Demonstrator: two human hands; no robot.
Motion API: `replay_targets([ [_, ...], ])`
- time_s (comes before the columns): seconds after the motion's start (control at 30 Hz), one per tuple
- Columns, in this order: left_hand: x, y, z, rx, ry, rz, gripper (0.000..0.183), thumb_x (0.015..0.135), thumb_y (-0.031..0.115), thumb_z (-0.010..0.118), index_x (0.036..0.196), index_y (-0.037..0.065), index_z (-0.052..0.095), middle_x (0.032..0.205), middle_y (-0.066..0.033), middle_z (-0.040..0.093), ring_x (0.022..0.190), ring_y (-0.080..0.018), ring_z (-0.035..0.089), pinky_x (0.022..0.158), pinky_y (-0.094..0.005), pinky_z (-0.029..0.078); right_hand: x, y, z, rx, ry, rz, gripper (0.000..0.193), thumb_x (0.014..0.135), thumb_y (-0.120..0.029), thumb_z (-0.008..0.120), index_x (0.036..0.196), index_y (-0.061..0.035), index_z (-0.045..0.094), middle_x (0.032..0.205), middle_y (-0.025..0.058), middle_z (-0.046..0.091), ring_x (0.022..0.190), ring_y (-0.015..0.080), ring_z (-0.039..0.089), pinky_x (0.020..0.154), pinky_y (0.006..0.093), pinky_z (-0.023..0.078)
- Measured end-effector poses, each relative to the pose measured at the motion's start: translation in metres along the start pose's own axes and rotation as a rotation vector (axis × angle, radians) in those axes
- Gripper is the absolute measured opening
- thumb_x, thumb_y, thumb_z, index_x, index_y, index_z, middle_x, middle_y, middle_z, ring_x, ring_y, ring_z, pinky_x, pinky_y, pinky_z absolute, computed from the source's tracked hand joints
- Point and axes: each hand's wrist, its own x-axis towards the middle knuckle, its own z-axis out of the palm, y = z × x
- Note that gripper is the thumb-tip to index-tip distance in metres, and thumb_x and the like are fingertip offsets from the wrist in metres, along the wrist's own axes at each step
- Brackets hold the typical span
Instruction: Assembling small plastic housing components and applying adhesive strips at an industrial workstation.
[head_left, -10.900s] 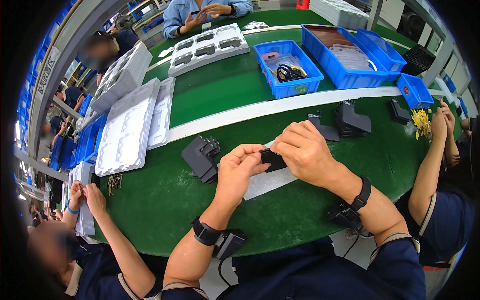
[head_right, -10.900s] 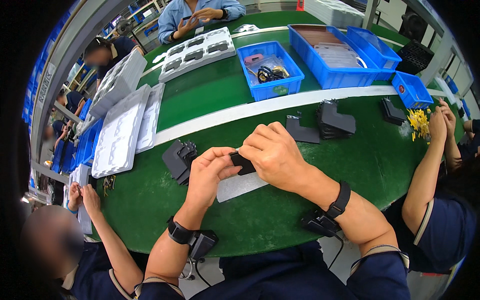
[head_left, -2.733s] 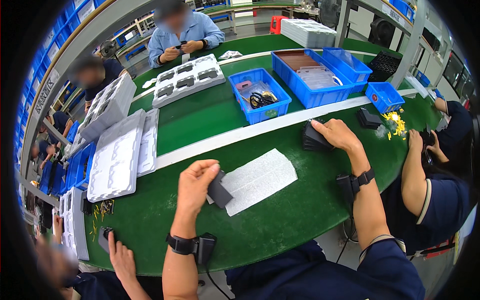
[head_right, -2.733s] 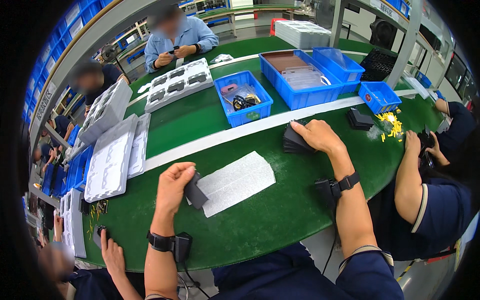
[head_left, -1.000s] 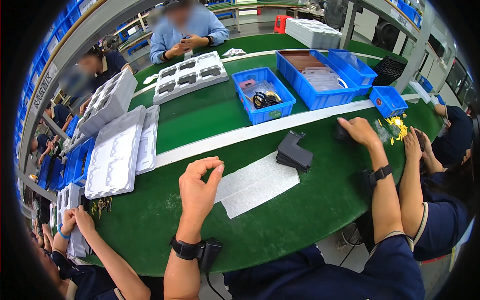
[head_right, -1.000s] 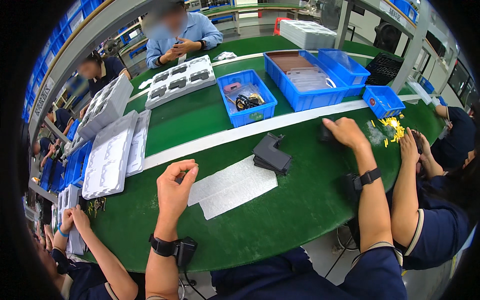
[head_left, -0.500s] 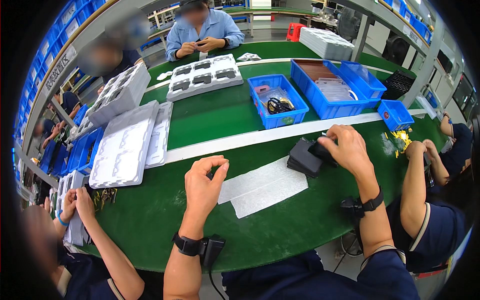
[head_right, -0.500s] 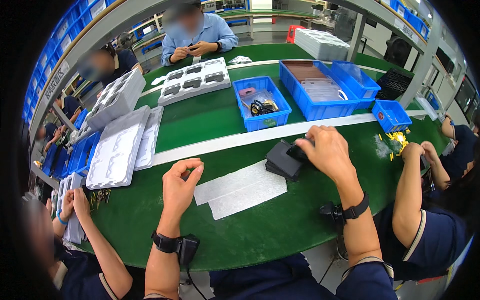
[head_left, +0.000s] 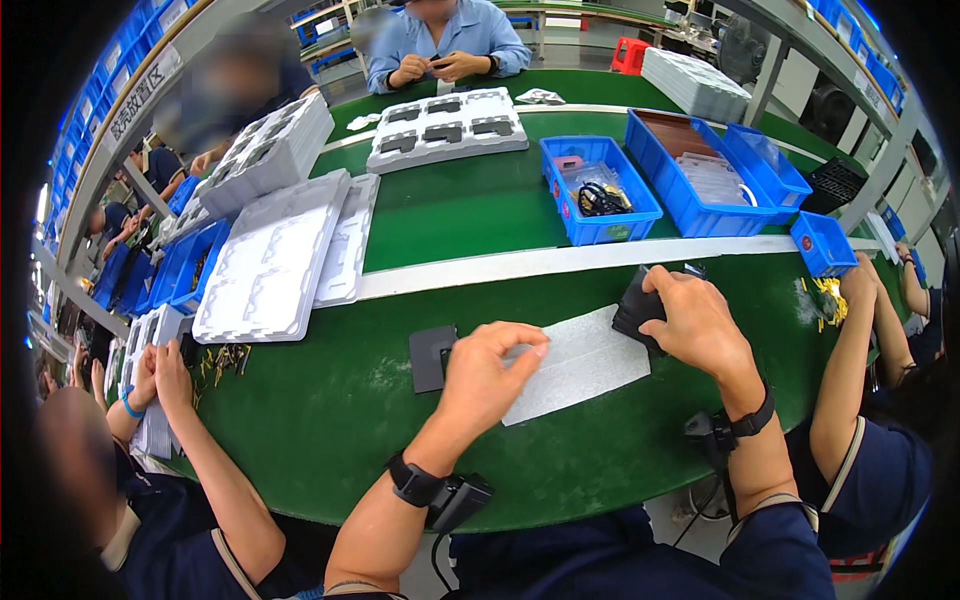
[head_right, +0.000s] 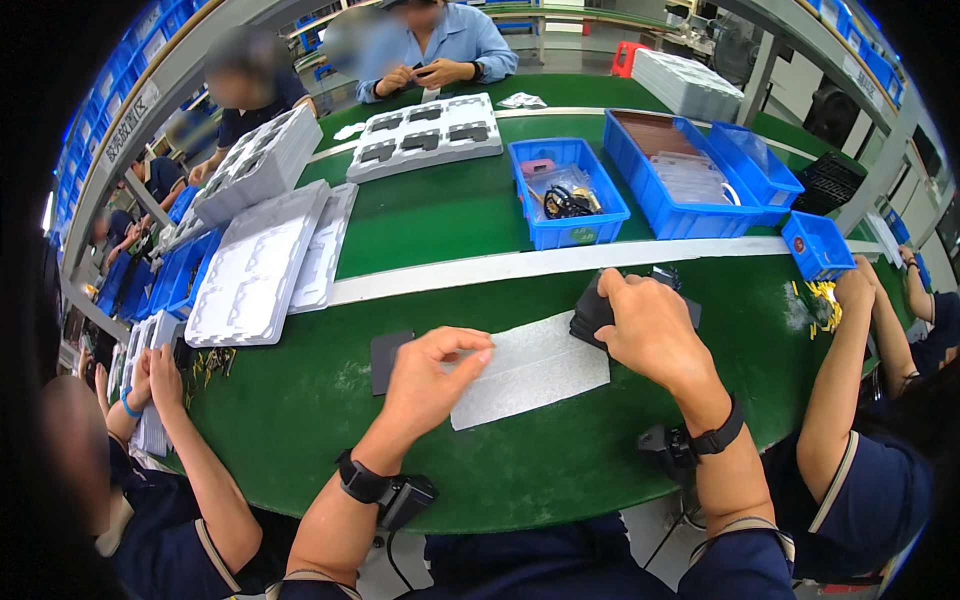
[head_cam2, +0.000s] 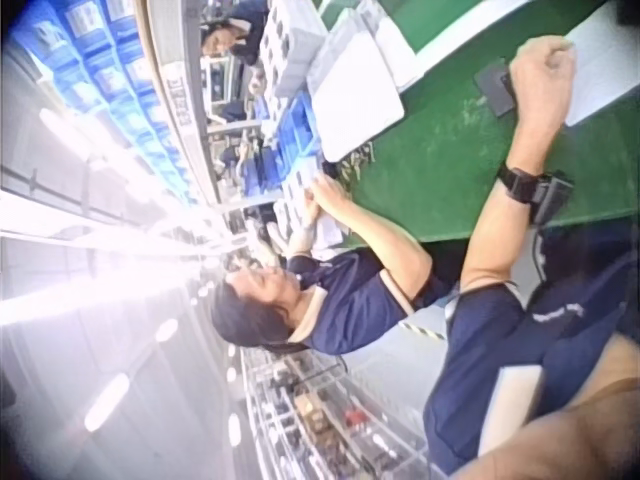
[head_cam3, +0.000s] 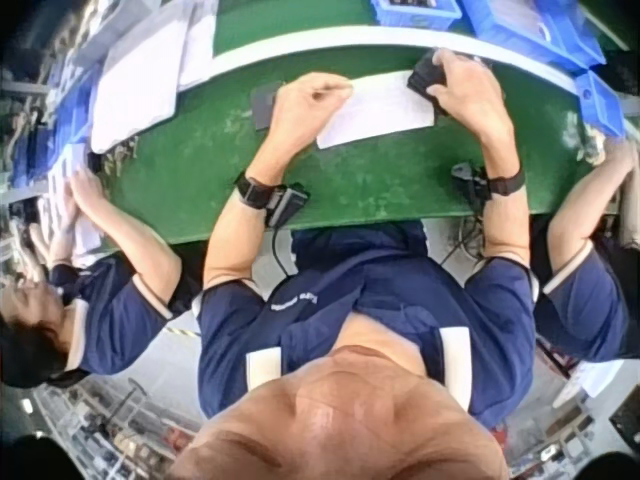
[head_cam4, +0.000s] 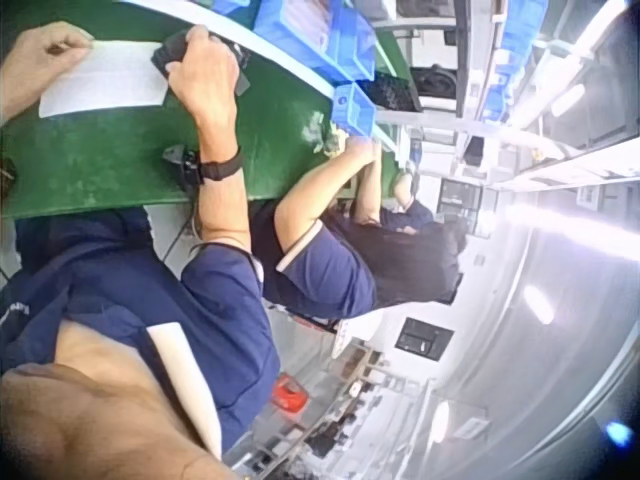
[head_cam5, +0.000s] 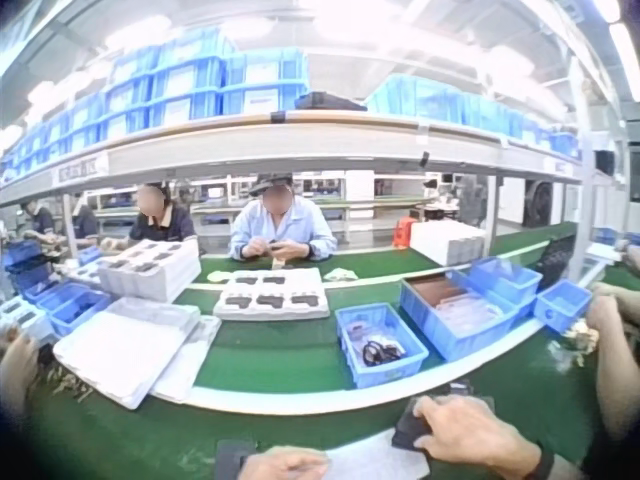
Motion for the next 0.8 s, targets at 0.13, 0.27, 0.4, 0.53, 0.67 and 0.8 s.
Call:
replay_targets([
  [0.13, -0.003, 0.003, 0.012, -0.084, -0.164, -0.055, 0.014, 0.083, 0.014, 0.067, 0.093, 0.004, 0.068, 0.097, -0.0068, 0.069, 0.089, -0.0152, 0.063, 0.076, -0.0281, 0.05, -0.001, -0.009, 0.001, -0.12, 0.081, 0.025, 0.039, 0.063, -0.008, 0.077, 0.094, -0.0015, 0.053, 0.082, 0.0174, 0.062, 0.08, 0.0363, 0.059, 0.07, 0.043, 0.046],
  [0.27, 0.0, 0.01, 0.005, -0.116, -0.234, -0.188, 0.016, 0.085, 0.016, 0.067, 0.095, 0.004, 0.068, 0.098, -0.0057, 0.067, 0.089, -0.0125, 0.062, 0.076, -0.0267, 0.05, 0.0, -0.016, 0.002, -0.203, 0.123, -0.033, 0.036, 0.062, -0.004, 0.075, 0.089, -0.0014, 0.053, 0.08, 0.0156, 0.06, 0.08, 0.0351, 0.058, 0.069, 0.0433, 0.046],
  [0.4, 0.0, -0.006, 0.003, -0.258, -0.153, -0.231, 0.029, 0.086, 0.019, 0.067, 0.11, 0.004, 0.063, 0.1, -0.0049, 0.066, 0.087, -0.0104, 0.06, 0.074, -0.0253, 0.048, 0.003, -0.031, 0.007, -0.164, 0.161, -0.186, 0.035, 0.06, -0.004, 0.076, 0.087, -0.0042, 0.054, 0.082, 0.0124, 0.058, 0.081, 0.0319, 0.057, 0.068, 0.0416, 0.043],
  [0.53, 0.005, -0.001, -0.003, -0.602, 0.001, -0.428, 0.036, 0.087, 0.018, 0.066, 0.117, 0.002, 0.055, 0.099, -0.0059, 0.065, 0.084, -0.0098, 0.06, 0.064, -0.0217, 0.045, 0.005, -0.052, 0.033, -0.052, 0.198, -0.522, 0.027, 0.063, -0.007, 0.072, 0.082, -0.0075, 0.053, 0.081, 0.0062, 0.054, 0.082, 0.0243, 0.053, 0.068, 0.0363, 0.037],
  [0.67, 0.005, -0.013, -0.006, -0.624, -0.091, -0.444, 0.024, 0.087, 0.014, 0.066, 0.107, 0.003, 0.058, 0.093, -0.0038, 0.064, 0.081, -0.0087, 0.06, 0.064, -0.0206, 0.05, 0.006, -0.049, 0.054, 0.249, 0.148, -0.55, 0.025, 0.065, -0.008, 0.074, 0.081, -0.0062, 0.055, 0.079, 0.0077, 0.055, 0.078, 0.0244, 0.055, 0.066, 0.037, 0.04],
  [0.8, 0.003, -0.009, 0.001, -0.646, -0.121, -0.427, 0.019, 0.087, 0.011, 0.065, 0.103, 0.003, 0.058, 0.092, -0.0032, 0.063, 0.081, -0.0085, 0.06, 0.069, -0.0222, 0.053, 0.008, -0.039, 0.064, 0.634, 0.193, -0.227, 0.022, 0.073, -0.008, 0.072, 0.088, -0.0002, 0.057, 0.071, 0.0125, 0.061, 0.064, 0.0279, 0.061, 0.058, 0.0371, 0.049],
])
